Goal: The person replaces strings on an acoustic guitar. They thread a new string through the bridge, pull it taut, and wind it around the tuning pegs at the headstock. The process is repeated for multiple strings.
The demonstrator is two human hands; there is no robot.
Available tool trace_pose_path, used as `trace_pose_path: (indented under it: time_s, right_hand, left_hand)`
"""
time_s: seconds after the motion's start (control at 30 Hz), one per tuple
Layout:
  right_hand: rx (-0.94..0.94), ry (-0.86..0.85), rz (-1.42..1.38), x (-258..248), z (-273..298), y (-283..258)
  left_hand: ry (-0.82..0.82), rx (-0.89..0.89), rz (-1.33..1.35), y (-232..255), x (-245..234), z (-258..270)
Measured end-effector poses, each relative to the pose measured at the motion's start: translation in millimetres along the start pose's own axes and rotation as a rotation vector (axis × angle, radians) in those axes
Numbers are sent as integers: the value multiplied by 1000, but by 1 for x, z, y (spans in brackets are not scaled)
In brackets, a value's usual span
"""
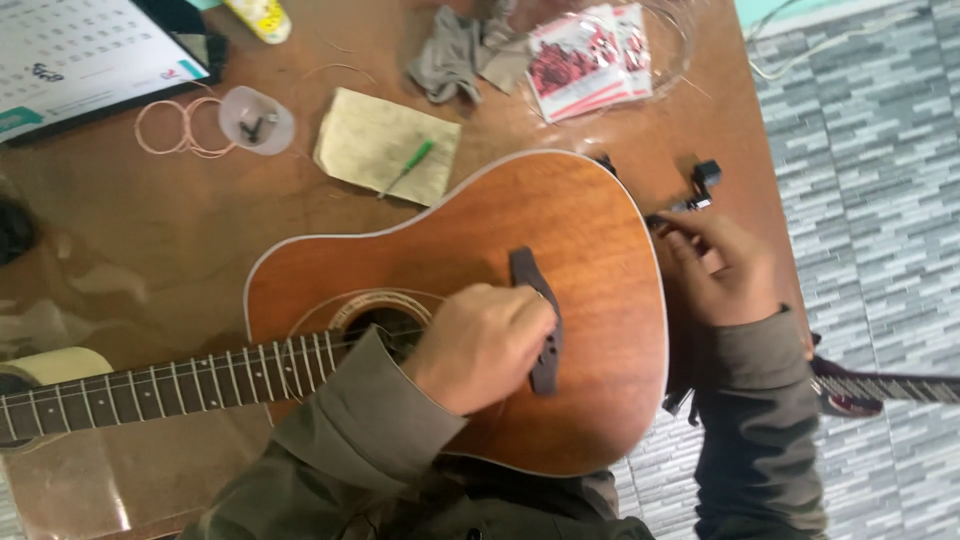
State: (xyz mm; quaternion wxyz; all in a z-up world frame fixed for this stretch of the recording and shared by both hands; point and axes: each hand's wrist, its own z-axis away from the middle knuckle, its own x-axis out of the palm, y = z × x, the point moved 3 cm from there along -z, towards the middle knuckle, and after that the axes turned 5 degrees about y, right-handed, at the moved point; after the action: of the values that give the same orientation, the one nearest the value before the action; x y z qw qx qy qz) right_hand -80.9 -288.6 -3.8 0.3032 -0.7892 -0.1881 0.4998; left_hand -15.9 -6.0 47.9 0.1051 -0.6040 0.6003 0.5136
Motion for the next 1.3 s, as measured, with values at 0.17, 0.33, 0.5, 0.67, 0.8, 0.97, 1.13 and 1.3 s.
trace_pose_path:
  time_s: [0.17,0.33,0.5,0.67,0.8,0.97,1.13,1.3]
  right_hand:
    - [-252,-251,10,2,-92,-62]
    - [-649,-492,-105,95,-182,-95]
    - [-1062,-792,-193,195,-209,-113]
    - [-1221,-778,-56,235,-201,-105]
    - [-1201,-796,-48,230,-198,-105]
    - [-783,-699,-256,126,-193,-142]
    - [-253,-564,-298,16,-117,-161]
    - [-277,-488,-113,-23,-20,-127]
  left_hand:
    - [-4,-30,141,0,-11,-4]
    - [21,-19,0,-3,-11,6]
    - [32,-49,61,-5,-13,9]
    - [10,-58,76,-9,-13,11]
    - [39,-68,83,-9,-15,9]
    - [47,-70,37,-8,-14,7]
    - [-15,-104,196,-8,-12,11]
    - [-40,-175,155,-7,-15,9]
